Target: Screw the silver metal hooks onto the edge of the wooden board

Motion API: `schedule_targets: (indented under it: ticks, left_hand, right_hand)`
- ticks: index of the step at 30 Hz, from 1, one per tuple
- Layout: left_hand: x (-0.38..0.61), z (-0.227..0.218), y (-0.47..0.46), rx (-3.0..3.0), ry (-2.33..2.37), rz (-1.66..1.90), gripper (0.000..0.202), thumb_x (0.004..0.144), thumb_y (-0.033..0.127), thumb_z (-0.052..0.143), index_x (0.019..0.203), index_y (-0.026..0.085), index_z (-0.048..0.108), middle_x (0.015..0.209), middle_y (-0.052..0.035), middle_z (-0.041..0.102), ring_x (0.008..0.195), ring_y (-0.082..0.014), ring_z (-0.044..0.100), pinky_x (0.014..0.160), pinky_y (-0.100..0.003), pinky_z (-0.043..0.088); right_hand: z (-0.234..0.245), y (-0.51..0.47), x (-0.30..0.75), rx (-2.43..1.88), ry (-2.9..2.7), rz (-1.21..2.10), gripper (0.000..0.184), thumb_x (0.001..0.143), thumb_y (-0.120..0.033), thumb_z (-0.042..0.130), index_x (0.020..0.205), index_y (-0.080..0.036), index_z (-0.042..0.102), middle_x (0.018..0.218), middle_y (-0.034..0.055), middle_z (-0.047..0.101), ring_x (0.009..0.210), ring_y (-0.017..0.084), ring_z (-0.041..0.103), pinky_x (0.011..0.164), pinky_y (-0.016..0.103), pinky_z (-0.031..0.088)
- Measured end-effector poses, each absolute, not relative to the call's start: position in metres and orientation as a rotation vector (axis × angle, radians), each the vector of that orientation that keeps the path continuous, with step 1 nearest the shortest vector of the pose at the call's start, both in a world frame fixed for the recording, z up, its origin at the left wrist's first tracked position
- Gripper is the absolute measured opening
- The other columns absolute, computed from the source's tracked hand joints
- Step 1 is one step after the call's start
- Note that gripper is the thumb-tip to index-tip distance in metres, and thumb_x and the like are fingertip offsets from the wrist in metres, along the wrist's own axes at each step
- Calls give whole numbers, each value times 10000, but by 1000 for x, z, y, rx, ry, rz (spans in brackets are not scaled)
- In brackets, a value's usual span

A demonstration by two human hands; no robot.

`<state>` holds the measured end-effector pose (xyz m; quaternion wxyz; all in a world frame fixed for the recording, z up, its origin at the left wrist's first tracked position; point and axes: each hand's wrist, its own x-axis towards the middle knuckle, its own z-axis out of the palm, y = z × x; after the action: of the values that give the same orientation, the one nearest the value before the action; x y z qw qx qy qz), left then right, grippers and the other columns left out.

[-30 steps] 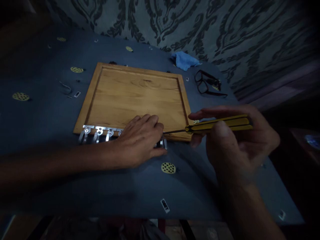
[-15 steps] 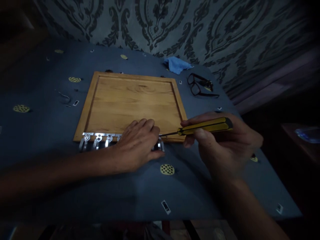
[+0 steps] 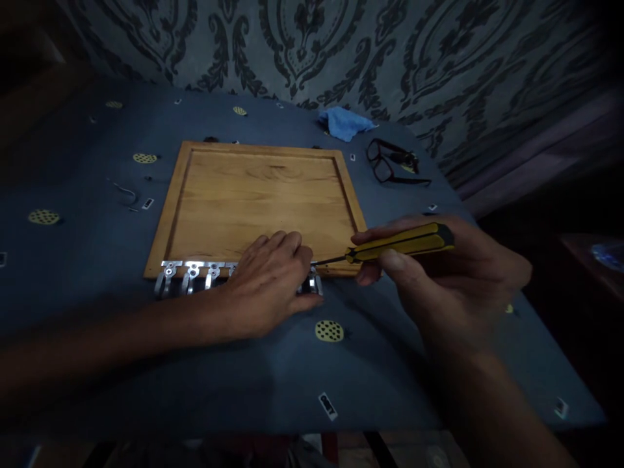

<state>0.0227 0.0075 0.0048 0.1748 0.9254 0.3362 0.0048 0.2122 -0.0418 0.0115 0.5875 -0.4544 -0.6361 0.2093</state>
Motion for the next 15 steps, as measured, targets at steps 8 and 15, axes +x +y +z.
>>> schedule_targets:
  ticks: [8,15]
  left_hand:
    - [22,1,8,2603,936,73,333,968,449,680,1072,138,626,1095,-95,581,1079,-281,557,948,-413,468]
    - [24,4,8,2592,946,30,352,967,458,689,1082,131,624,1116,-102,583,1106,-286,555,968,-422,466]
  right_hand:
    - [5,-41,211,-1015,-1473,350,202,795,-136,835,950,-261,799,849,-25,786,534,125,703,443,226,604]
    - [-11,-40,211,-995,-1438,145,175,831,-166,809,983,-247,782,843,2,785,544,132,688,438,243,578]
